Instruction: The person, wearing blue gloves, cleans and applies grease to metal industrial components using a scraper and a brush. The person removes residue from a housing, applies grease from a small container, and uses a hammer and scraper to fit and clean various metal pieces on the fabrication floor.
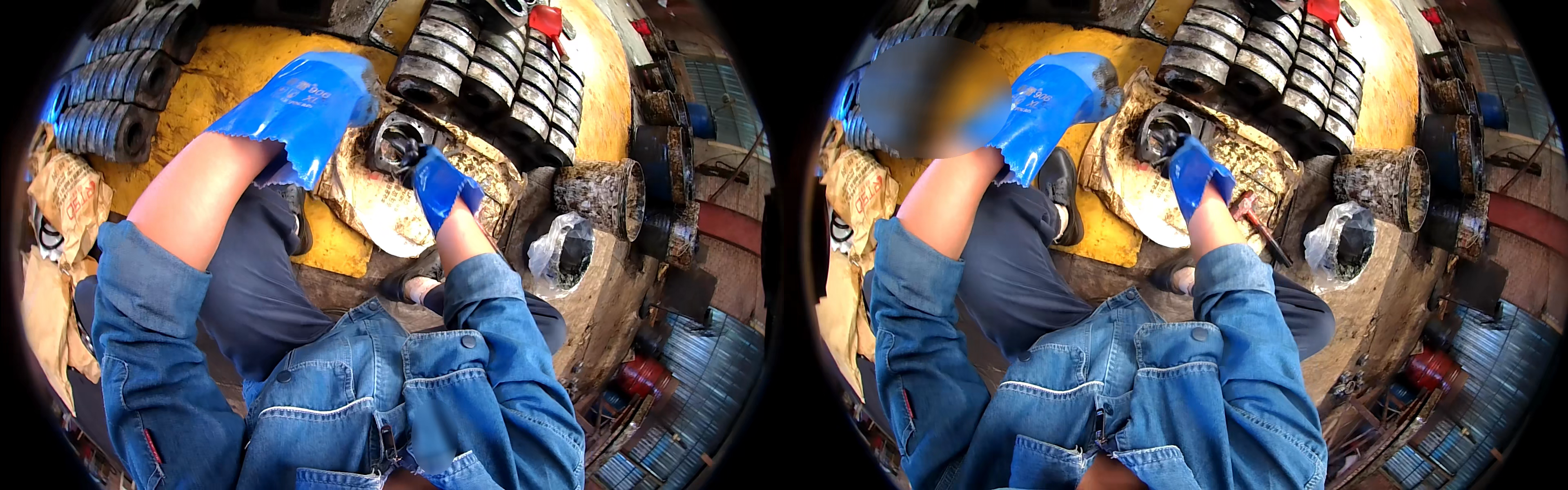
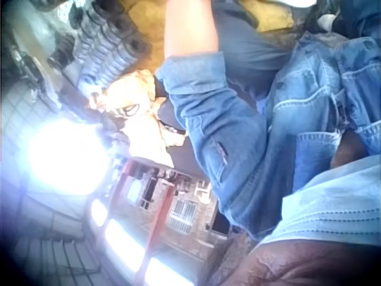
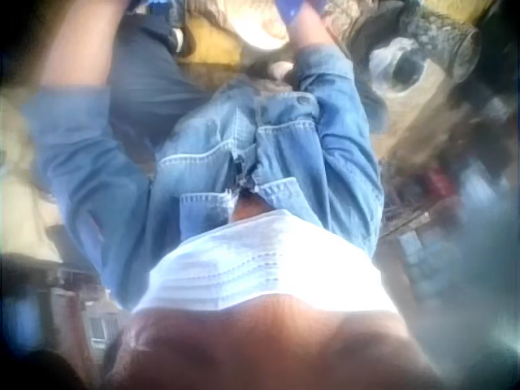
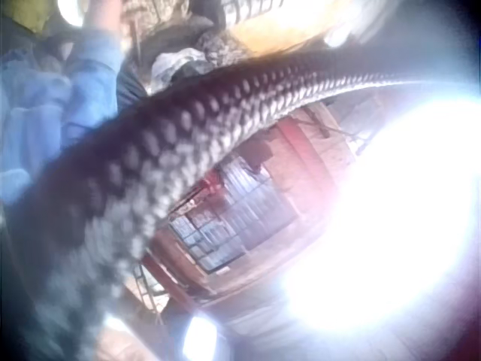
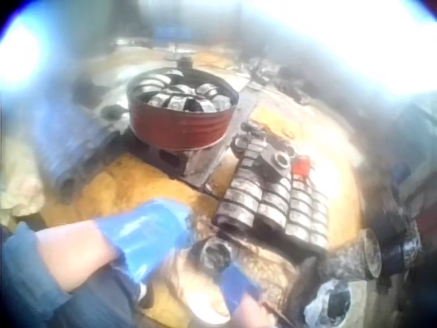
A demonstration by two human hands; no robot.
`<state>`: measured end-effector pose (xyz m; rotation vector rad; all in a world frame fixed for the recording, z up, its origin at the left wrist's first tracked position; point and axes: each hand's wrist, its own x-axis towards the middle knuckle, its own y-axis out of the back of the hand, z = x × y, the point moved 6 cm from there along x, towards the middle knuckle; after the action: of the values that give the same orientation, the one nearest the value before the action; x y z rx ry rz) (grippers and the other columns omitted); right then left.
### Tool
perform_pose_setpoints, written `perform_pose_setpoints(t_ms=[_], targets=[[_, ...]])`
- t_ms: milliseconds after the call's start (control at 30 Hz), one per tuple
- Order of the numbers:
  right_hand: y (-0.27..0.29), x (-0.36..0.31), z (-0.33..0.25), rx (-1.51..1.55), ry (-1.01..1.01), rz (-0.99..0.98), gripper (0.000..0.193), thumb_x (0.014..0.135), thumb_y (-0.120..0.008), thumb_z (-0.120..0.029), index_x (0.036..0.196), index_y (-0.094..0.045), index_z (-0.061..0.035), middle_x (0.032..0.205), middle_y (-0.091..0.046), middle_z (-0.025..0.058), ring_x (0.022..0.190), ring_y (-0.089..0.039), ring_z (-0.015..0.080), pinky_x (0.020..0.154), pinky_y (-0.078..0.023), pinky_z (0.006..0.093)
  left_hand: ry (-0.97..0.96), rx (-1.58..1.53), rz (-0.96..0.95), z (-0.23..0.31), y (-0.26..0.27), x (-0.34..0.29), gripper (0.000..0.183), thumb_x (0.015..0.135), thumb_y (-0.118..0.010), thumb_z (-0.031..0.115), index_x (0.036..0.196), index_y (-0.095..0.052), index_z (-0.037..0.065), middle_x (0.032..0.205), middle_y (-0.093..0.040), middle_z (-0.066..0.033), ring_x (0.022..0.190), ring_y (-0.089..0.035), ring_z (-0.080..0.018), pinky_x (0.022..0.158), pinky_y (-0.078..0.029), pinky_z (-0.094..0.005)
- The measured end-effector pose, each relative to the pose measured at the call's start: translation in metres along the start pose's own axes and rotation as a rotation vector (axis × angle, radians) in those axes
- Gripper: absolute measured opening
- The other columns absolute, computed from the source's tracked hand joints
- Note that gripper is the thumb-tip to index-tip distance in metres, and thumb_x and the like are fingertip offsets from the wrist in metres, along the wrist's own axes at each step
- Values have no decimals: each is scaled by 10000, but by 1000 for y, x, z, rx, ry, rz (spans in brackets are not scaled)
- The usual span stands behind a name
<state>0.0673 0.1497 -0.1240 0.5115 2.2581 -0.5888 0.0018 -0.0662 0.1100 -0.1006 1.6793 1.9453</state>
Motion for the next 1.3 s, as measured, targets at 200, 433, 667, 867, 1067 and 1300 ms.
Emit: perform_pose_setpoints(t_ms=[200,433,667,867,1067,1300], targets=[[62,-1,-6,427,-339,162,233,935,-447,-145,765,-567,-41,524,-496,-6,397,-435,100,378,-374,234,-46,-60,175,-29,-6,-7,336,834,-573,366,1013,-688,107,1019,-667,-160,912,-625,-373,773,-513,-445],[222,-94,-166,175,-94,1,232,916,-481,-175,848,-650,-31,646,-593,31,481,-508,132,460,-444,275,18,21,179,-18,-8,-3,301,820,-599,327,994,-704,105,972,-673,-164,900,-638,-358,769,-521,-433],[364,-171,-256,-603,365,712,249,899,-525,-191,902,-690,-4,786,-675,69,629,-602,175,564,-467,321,109,7,43,-25,-18,3,260,826,-597,293,977,-711,115,944,-691,-146,887,-660,-330,769,-527,-408],[373,-133,-236,-1103,260,1009,226,887,-547,-176,894,-687,1,750,-657,76,631,-593,173,547,-464,338,162,24,17,-28,-15,-5,243,833,-602,269,996,-707,122,937,-690,-156,880,-664,-323,771,-525,-394],[348,-95,-210,-1340,226,895,203,879,-550,-146,933,-690,-11,758,-659,83,654,-612,176,551,-477,318,131,-18,-9,-21,-19,0,271,840,-608,274,1034,-691,104,976,-687,-159,908,-664,-314,790,-521,-379],[279,-108,-194,-440,140,364,199,870,-553,-111,979,-695,-24,768,-661,92,680,-635,180,555,-492,295,81,-80,-16,-19,-14,-2,322,857,-610,290,1082,-669,67,1017,-682,-168,946,-661,-308,815,-515,-364]])
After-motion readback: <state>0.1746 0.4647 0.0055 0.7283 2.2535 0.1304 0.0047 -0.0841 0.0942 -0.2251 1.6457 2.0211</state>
